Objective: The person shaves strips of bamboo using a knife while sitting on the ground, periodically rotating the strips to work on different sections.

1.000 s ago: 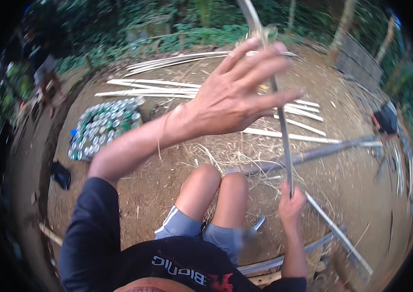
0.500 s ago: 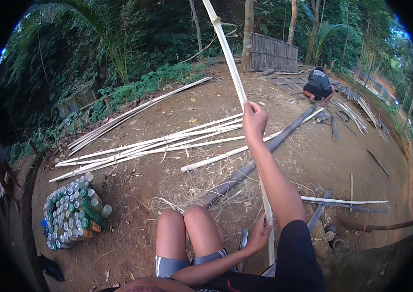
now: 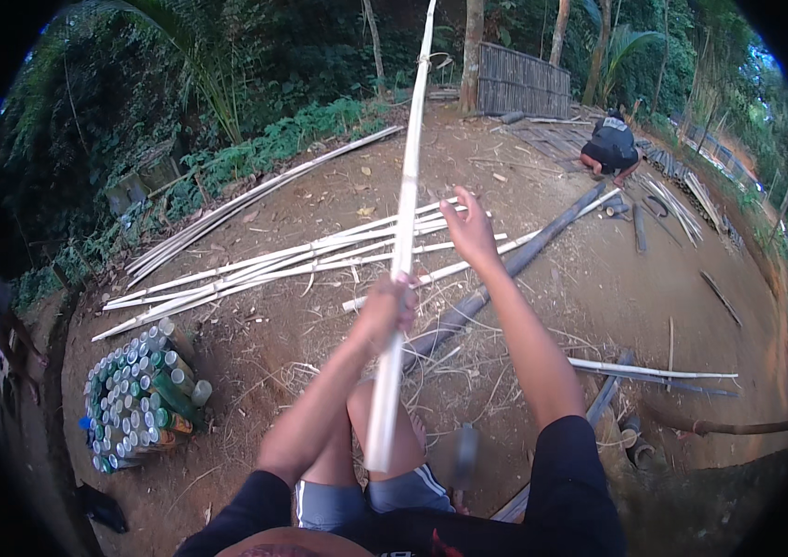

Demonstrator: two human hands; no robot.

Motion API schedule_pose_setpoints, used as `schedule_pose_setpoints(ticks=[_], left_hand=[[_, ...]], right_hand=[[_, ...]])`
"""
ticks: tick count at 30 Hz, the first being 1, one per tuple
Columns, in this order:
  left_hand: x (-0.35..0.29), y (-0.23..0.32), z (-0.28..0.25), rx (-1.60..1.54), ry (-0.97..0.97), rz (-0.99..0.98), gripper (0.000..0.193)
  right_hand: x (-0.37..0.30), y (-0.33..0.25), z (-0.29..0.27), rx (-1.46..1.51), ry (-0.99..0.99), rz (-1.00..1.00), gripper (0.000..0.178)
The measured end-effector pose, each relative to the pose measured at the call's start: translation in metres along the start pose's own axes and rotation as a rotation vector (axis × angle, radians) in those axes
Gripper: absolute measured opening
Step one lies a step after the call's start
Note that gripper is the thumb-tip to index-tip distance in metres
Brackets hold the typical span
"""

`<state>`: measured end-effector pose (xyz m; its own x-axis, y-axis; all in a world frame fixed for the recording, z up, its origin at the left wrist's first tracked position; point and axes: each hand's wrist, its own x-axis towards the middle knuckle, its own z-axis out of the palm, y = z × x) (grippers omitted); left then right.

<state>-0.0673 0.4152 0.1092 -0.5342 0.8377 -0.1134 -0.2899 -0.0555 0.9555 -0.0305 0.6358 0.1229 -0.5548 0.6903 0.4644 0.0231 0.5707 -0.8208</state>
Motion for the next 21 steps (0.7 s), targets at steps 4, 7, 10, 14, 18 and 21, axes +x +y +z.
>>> schedule_pose_setpoints(ticks=[4,7,10,14,18,21], left_hand=[[0.013,0.013,-0.091,-0.043,0.006,-0.182,0.026],[-0.003,-0.031,-0.170,0.151,0.003,-0.341,0.027],[-0.038,-0.090,-0.268,0.368,0.039,-0.502,0.028],[-0.119,-0.184,-0.312,0.353,0.038,-0.620,0.032],[-0.163,-0.202,-0.325,0.311,0.115,-0.628,0.033],[-0.167,-0.226,-0.332,0.317,0.200,-0.664,0.033]], right_hand=[[-0.098,0.077,-0.008,0.144,-0.112,0.340,0.051],[-0.195,0.160,-0.023,0.284,-0.110,0.752,0.047],[-0.318,0.207,-0.023,0.243,-0.139,1.057,0.045],[-0.452,0.221,-0.042,0.180,-0.165,1.236,0.038],[-0.562,0.255,-0.055,0.000,-0.262,1.371,0.029],[-0.640,0.319,-0.082,-0.672,-1.006,0.717,0.022]])
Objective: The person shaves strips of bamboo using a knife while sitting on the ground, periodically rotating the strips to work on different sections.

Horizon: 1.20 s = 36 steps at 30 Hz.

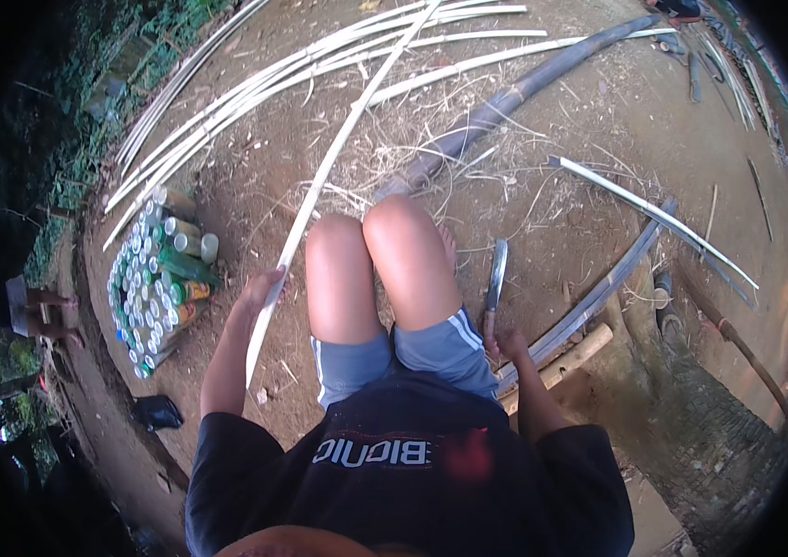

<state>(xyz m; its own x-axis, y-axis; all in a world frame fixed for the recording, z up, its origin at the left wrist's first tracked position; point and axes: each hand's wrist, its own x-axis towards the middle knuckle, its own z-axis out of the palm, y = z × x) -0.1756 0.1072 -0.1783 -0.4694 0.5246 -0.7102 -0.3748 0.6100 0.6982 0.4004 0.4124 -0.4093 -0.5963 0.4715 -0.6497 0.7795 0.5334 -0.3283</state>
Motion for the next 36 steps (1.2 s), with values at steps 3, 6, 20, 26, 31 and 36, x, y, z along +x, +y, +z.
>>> schedule_pose_setpoints(ticks=[3,6,20,26,31,36], left_hand=[[-0.001,-0.018,-0.010,0.038,0.082,-0.004,0.033],[-0.004,-0.016,-0.004,0.047,0.162,0.015,0.032],[-0.061,0.027,-0.007,-0.050,0.175,0.185,0.029],[-0.087,0.062,0.019,-0.076,0.220,0.153,0.029],[-0.099,0.072,0.014,0.054,0.226,0.125,0.026],[-0.104,0.084,0.017,0.102,0.281,0.050,0.030]], right_hand=[[0.007,-0.016,-0.008,-0.044,-0.192,-0.046,0.021],[0.017,-0.026,-0.018,0.056,-0.039,-0.027,0.031],[0.029,-0.088,-0.038,0.267,0.180,0.289,0.051],[0.019,-0.106,-0.028,0.127,0.042,0.418,0.072],[0.064,-0.035,0.062,0.050,-0.117,0.502,0.065],[0.060,-0.078,0.020,0.029,-0.188,0.636,0.073]])
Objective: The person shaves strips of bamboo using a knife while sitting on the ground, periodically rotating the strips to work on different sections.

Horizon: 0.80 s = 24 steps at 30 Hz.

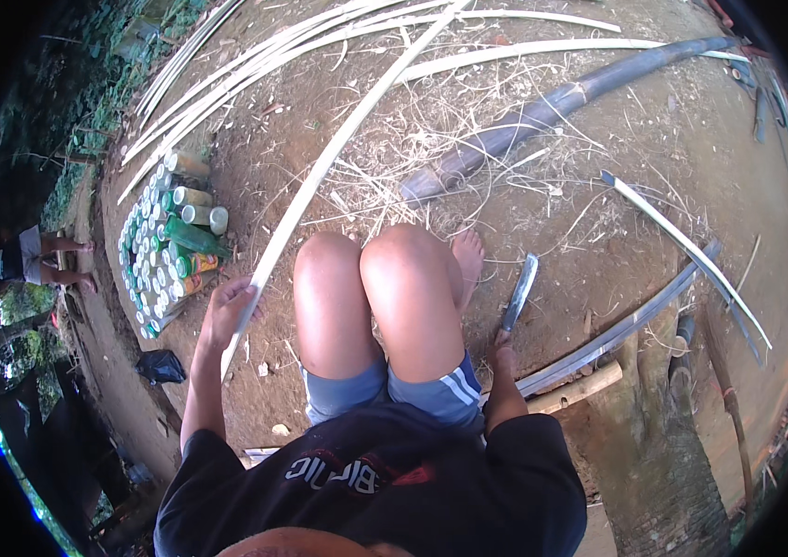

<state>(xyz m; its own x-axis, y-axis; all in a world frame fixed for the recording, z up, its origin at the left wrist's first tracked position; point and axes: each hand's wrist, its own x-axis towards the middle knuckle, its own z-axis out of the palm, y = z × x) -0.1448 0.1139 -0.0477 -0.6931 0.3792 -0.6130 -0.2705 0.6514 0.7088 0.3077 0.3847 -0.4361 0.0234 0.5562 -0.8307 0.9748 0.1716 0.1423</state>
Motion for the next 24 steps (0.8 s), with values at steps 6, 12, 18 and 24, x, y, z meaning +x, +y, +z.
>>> schedule_pose_setpoints(ticks=[6,12,18,24], left_hand=[[-0.013,0.012,-0.007,-0.054,-0.042,-0.008,0.029],[-0.036,0.035,-0.001,-0.169,-0.143,-0.019,0.031],[-0.088,0.046,-0.004,-0.115,-0.141,0.043,0.028],[-0.136,-0.008,0.011,-0.235,-0.264,-0.078,0.025]], right_hand=[[0.004,-0.011,-0.019,0.317,0.011,0.023,0.068],[-0.043,-0.045,-0.057,0.753,-0.065,0.036,0.062],[-0.160,-0.057,-0.181,1.475,-0.013,-0.281,0.025],[-0.262,-0.061,-0.300,1.172,0.547,-0.926,0.023]])
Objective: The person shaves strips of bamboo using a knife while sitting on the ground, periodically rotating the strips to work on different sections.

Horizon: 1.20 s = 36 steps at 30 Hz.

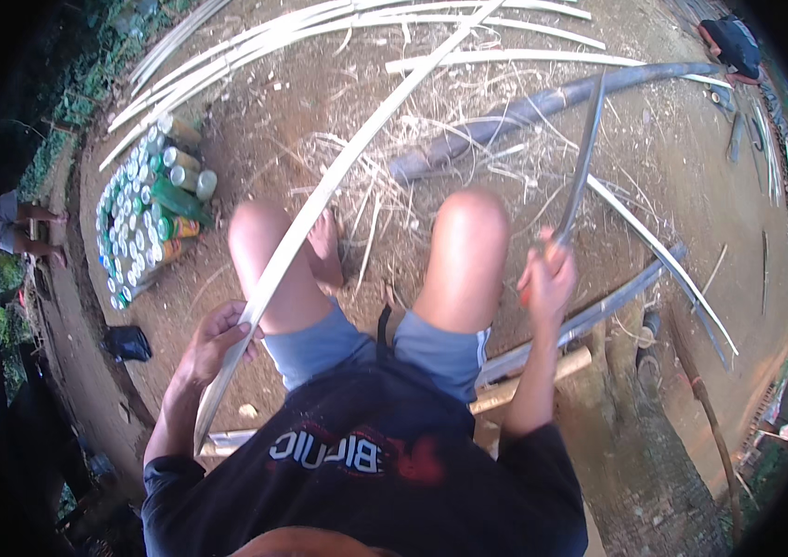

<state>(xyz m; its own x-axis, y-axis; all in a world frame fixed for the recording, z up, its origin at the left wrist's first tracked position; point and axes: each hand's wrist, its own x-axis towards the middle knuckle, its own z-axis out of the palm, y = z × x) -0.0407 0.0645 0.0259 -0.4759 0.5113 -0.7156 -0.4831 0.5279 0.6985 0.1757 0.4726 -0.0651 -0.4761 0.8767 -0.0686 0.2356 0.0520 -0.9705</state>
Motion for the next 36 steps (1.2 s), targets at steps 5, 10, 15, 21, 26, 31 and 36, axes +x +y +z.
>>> schedule_pose_setpoints(ticks=[5,10,15,21,26,31,36], left_hand=[[-0.007,-0.052,0.023,0.475,0.125,0.109,0.029],[-0.022,-0.027,0.041,0.855,0.301,0.188,0.026],[0.038,-0.020,0.039,0.677,0.438,0.481,0.039],[0.165,-0.016,0.066,0.463,0.222,0.279,0.041],[0.170,-0.008,0.066,-0.018,-0.162,0.064,0.026],[0.144,-0.024,0.059,-0.019,-0.083,0.088,0.025],[0.122,-0.033,0.053,0.055,-0.029,0.058,0.026]], right_hand=[[0.023,-0.084,0.009,0.303,-0.261,0.063,0.030],[-0.009,-0.069,0.065,0.446,-0.397,0.204,0.024],[-0.058,-0.036,0.090,0.316,-0.438,0.322,0.018],[-0.075,0.008,0.098,-0.161,-0.510,0.028,0.024],[-0.067,0.024,0.096,-0.729,-0.559,-0.098,0.031],[-0.048,0.034,0.077,-0.921,-0.662,-0.255,0.031],[-0.015,0.041,0.092,-0.988,-0.610,-0.199,0.025]])
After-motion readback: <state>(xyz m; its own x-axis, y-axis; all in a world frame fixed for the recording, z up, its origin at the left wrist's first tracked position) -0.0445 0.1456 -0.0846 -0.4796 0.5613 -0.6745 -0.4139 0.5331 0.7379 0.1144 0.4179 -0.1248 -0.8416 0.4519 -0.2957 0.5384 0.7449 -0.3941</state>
